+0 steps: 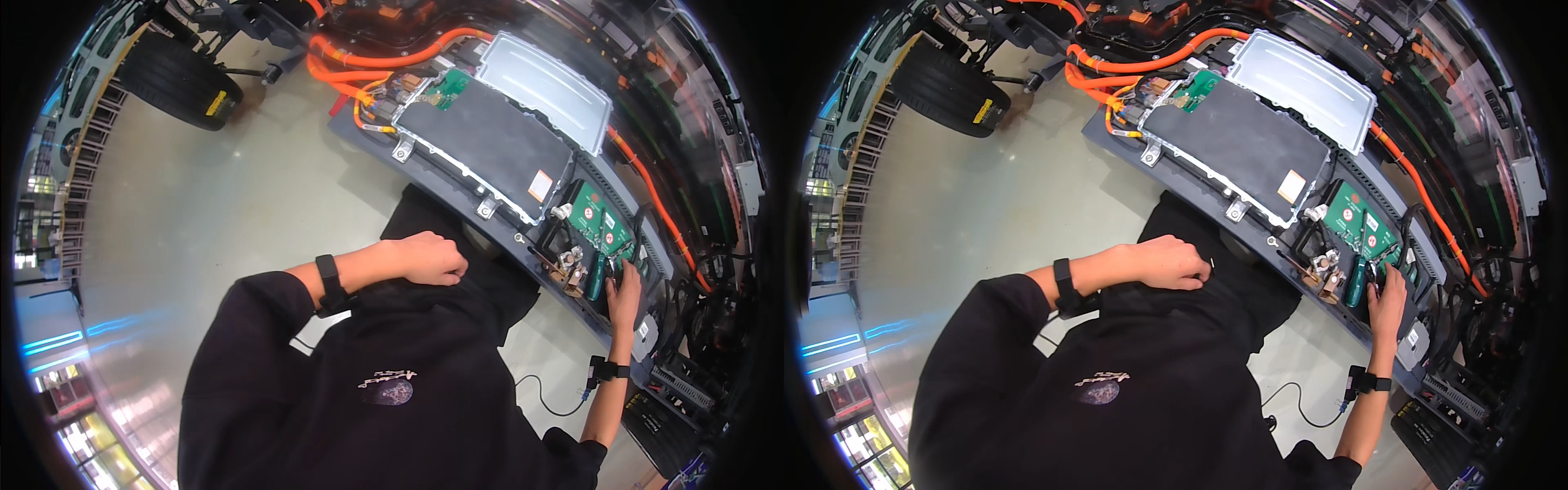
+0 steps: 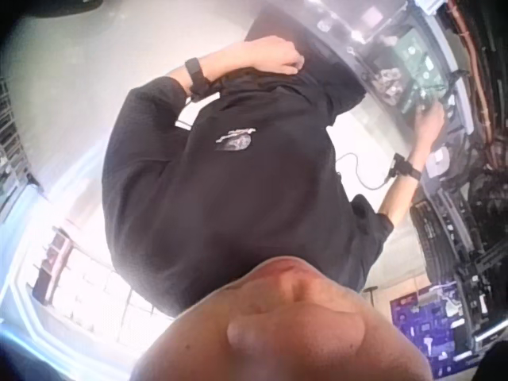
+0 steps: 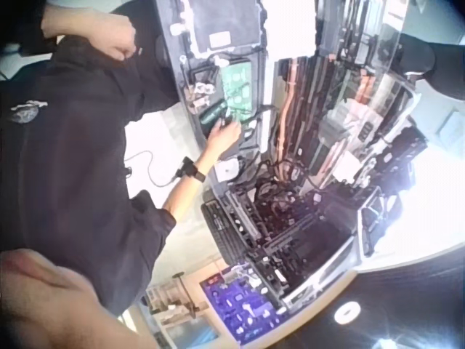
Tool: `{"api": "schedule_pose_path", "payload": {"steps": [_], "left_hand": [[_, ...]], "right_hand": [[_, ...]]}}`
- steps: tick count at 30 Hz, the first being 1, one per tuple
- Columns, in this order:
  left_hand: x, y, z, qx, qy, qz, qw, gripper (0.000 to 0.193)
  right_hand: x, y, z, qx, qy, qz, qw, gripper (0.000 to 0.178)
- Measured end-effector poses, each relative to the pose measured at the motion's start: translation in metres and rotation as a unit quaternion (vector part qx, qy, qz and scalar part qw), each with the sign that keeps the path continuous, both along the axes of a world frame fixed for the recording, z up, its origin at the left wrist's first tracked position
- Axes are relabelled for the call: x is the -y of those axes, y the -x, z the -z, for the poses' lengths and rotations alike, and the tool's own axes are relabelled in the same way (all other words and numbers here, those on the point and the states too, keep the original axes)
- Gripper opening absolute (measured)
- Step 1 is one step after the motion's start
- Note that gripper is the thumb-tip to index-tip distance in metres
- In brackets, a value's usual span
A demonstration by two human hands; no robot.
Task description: The person selects a socket and ratchet from a tool kit and walks to an electric vehicle. They use the ratchet to remove bolts from a metal cover on the vehicle's power unit, then place the cover back onto the unit.
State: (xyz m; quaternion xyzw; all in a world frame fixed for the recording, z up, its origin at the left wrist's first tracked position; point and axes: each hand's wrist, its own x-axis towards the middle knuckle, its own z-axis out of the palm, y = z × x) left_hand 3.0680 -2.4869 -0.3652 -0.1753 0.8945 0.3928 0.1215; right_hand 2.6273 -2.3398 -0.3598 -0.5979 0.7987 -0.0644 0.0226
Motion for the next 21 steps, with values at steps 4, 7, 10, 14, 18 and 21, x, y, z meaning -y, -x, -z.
{"api": "schedule_pose_path", "payload": {"steps": [4, 7, 10, 14, 18, 21], "left_hand": [[0.035, -0.015, 0.029, -0.136, 0.135, -0.096, 0.977, 0.026], [0.070, -0.020, 0.037, -0.209, 0.257, -0.244, 0.911, 0.055], [0.084, -0.027, 0.035, -0.086, 0.292, -0.309, 0.901, 0.077], [0.089, -0.036, 0.045, -0.038, 0.318, -0.280, 0.905, 0.085], [0.088, -0.034, 0.047, -0.043, 0.319, -0.284, 0.903, 0.084], [0.089, -0.033, 0.047, -0.045, 0.307, -0.290, 0.905, 0.082]], "right_hand": [[0.000, -0.005, -0.003, -0.017, 0.034, -0.006, 0.999, 0.058], [0.001, 0.000, 0.003, -0.012, 0.027, 0.020, 0.999, 0.059], [0.006, -0.005, -0.001, -0.035, 0.006, 0.024, 0.999, 0.060], [0.006, -0.012, -0.006, -0.041, -0.010, 0.025, 0.999, 0.061], [0.005, -0.014, -0.007, -0.044, -0.009, 0.029, 0.999, 0.060], [0.001, -0.011, -0.003, -0.035, -0.013, 0.037, 0.999, 0.059]]}}
